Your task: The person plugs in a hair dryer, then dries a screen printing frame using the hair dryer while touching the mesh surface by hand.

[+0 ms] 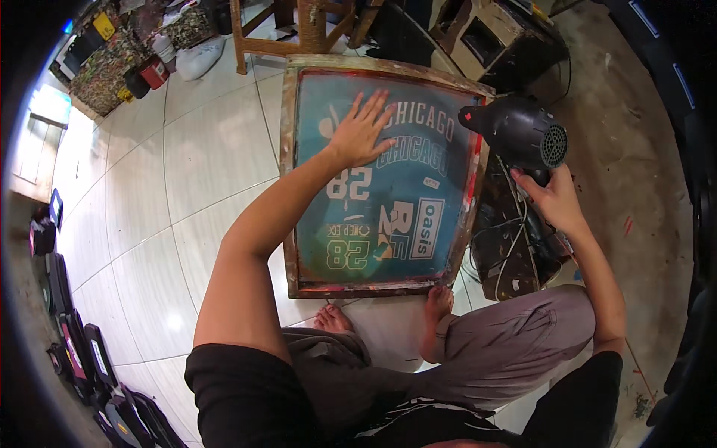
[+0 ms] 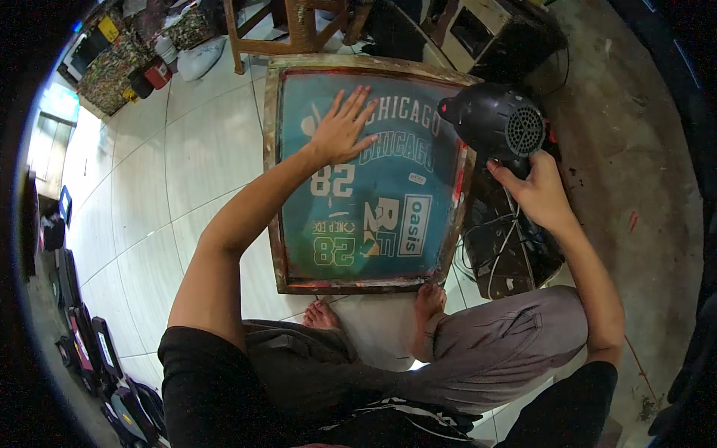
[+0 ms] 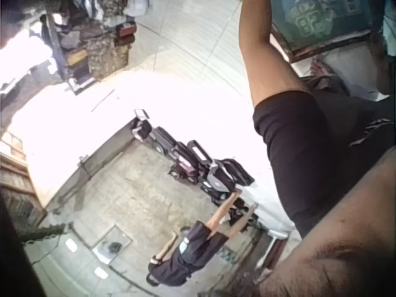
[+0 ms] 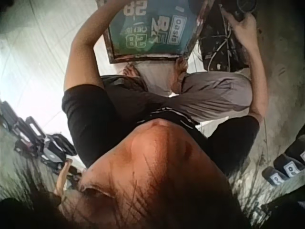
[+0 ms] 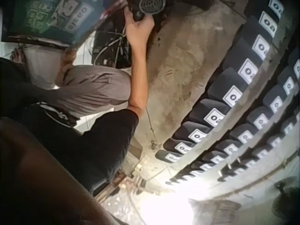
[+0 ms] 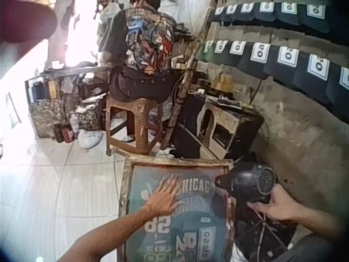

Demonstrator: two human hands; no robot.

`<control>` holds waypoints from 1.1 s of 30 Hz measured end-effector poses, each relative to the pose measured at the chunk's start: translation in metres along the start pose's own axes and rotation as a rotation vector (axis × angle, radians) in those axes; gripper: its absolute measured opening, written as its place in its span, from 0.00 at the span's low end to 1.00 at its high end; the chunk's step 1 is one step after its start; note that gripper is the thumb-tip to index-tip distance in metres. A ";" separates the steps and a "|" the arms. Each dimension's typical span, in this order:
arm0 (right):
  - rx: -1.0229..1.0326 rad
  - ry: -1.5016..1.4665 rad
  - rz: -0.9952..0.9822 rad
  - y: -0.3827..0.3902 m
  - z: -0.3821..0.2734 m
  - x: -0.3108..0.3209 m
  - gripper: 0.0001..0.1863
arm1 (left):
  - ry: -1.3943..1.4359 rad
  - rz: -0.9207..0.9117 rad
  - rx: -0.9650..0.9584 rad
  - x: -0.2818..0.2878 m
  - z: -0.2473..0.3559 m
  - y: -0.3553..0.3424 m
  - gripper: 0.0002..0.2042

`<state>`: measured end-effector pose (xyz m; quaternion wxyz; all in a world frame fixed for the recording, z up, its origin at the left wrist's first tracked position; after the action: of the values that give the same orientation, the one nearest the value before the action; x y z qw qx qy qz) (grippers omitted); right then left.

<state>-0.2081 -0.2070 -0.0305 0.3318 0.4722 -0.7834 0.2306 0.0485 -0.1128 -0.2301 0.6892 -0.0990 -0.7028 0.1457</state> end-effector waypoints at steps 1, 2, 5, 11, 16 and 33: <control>0.060 0.008 -0.015 -0.001 -0.004 -0.002 0.14 | 0.013 0.025 0.071 0.002 -0.009 0.005 0.37; 0.067 0.001 -0.021 -0.004 -0.009 -0.005 0.14 | 0.024 0.046 0.145 0.004 -0.020 0.012 0.38; 0.127 -0.069 -0.096 -0.010 -0.032 -0.023 0.13 | -0.003 0.076 0.287 0.009 -0.040 0.030 0.41; 0.382 0.018 -0.090 -0.023 -0.070 -0.047 0.14 | 0.020 0.131 0.493 0.017 -0.068 0.053 0.45; 0.290 0.003 -0.147 -0.046 -0.071 -0.065 0.14 | 0.049 0.132 0.489 0.020 -0.063 0.063 0.45; 0.433 -0.104 -0.539 -0.006 -0.081 -0.109 0.16 | -0.404 -0.479 -0.126 -0.024 0.046 0.144 0.39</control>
<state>-0.1420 -0.0910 -0.0562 0.2323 0.7328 -0.5792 0.2712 -0.0059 0.0108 -0.3019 0.5428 0.0576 -0.8365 -0.0477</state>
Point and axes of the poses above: each hand's wrist, its own y-axis away from the middle knuckle, its own x-axis out of the back of the hand, z = x × y, the point moved 8 cm from there along -y, towards the middle knuckle, and after that the axes turned 8 degrees about -z, right-handed, at the moved point
